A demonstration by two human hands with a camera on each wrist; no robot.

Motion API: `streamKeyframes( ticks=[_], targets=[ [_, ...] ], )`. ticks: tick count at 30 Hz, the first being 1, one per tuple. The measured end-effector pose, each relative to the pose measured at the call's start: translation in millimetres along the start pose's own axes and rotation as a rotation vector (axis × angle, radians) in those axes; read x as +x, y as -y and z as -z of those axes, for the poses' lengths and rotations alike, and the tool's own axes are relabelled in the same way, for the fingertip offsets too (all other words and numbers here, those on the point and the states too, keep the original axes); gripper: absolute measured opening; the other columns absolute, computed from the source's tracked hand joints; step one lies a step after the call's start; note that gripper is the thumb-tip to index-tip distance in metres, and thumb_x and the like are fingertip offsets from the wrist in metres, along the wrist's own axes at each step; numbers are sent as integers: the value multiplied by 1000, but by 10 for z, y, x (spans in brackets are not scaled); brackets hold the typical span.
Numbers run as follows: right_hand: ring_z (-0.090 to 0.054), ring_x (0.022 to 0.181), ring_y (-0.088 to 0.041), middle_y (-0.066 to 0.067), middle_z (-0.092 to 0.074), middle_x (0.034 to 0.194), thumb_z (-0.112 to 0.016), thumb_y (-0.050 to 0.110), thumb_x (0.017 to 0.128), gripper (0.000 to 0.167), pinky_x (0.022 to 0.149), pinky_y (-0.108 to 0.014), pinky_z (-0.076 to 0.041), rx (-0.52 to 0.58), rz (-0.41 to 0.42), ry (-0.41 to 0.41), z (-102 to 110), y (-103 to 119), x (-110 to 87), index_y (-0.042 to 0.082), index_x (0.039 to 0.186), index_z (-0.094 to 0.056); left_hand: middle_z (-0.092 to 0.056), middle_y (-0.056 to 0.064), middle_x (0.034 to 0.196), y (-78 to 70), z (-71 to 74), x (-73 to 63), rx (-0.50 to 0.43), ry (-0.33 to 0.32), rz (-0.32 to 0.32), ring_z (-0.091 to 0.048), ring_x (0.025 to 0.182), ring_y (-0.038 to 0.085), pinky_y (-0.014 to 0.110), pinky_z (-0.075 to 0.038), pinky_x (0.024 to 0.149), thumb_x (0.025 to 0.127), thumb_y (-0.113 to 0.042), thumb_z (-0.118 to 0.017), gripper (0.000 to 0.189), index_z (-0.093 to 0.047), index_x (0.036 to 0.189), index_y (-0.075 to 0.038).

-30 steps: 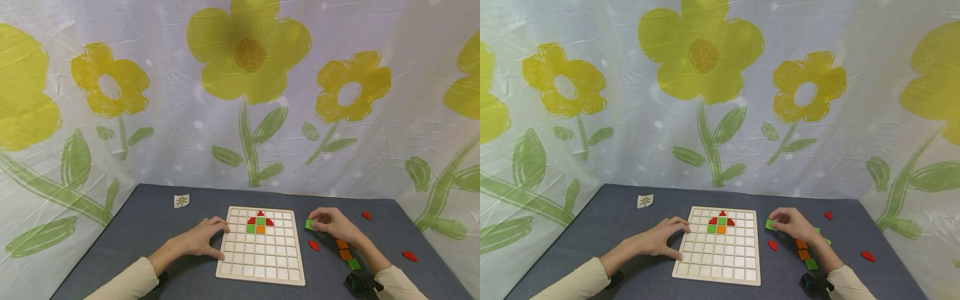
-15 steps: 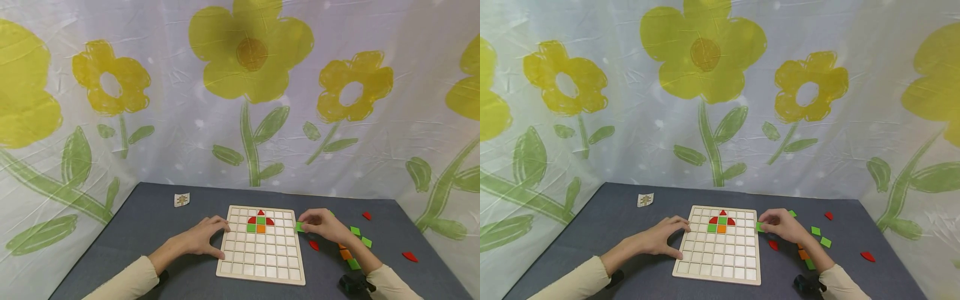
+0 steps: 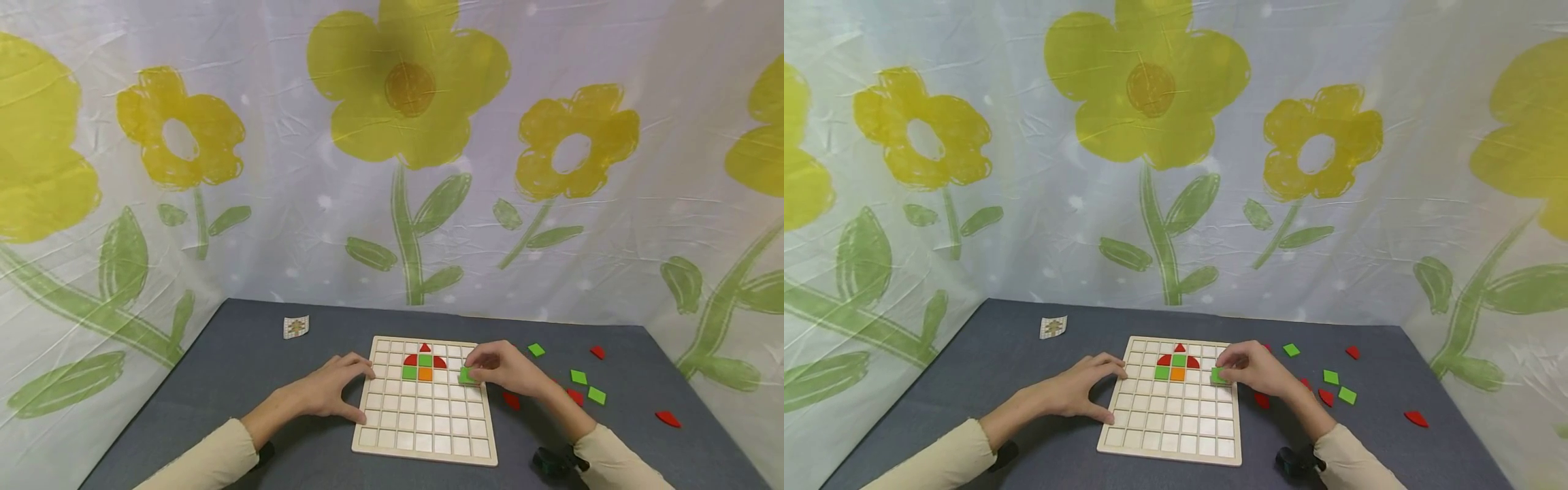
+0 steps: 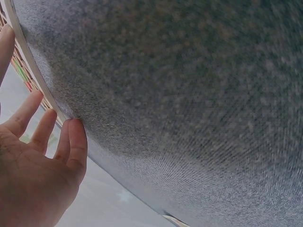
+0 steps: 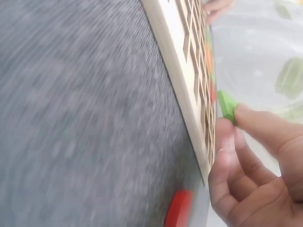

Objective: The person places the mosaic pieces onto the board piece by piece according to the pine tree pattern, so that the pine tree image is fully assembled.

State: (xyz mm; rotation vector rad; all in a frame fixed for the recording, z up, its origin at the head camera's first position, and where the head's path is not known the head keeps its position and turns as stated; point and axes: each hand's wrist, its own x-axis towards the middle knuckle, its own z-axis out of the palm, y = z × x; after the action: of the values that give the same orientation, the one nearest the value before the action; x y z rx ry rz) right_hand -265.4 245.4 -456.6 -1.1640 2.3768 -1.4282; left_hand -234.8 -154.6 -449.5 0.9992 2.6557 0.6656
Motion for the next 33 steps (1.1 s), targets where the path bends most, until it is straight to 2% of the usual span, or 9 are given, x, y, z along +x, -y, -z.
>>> streamKeyframes(
  ticks=[6, 12, 19, 24, 33],
  targets=[
    [-69, 75, -33, -14, -71, 93, -72, 1, 94, 13, 69, -34, -57, -4, -19, 29, -88, 26, 138, -3, 106, -71, -44, 7, 147, 3, -3, 2, 3, -7, -6, -42, 131, 35, 56, -39, 103, 80, -51, -85, 70, -58, 135, -17],
    [-68, 73, -32, -14, -71, 90, -74, 0, 92, 12, 69, -33, -56, -15, -30, 15, -158, 51, 256, -3, 104, -72, -44, 7, 146, -5, 7, -7, 0, -11, -15, -42, 131, 36, 57, -38, 103, 80, -52, -85, 70, -59, 134, -16],
    [-67, 78, -32, -13, -70, 86, -76, -2, 90, 9, 77, -37, -57, -48, -47, -4, -224, 108, 356, -3, 99, -72, -44, 8, 146, -7, 10, -4, -3, -12, -17, -42, 131, 37, 58, -37, 103, 79, -50, -86, 71, -59, 134, -15],
    [-67, 76, -31, -13, -69, 85, -75, -4, 90, 7, 72, -35, -57, -76, -33, -9, -265, 107, 395, -3, 96, -72, -44, 7, 146, -3, 1, 0, -2, -8, -3, -42, 131, 36, 56, -38, 103, 80, -50, -85, 69, -59, 134, -16],
    [-66, 72, -21, -8, -70, 88, -75, 0, 91, 6, 65, -31, -54, -139, -95, -20, -321, 129, 412, 0, 96, -73, -44, 8, 146, 5, 8, -2, -7, -7, -6, -42, 130, 36, 57, -39, 102, 80, -50, -85, 70, -58, 135, -16]
  ],
)
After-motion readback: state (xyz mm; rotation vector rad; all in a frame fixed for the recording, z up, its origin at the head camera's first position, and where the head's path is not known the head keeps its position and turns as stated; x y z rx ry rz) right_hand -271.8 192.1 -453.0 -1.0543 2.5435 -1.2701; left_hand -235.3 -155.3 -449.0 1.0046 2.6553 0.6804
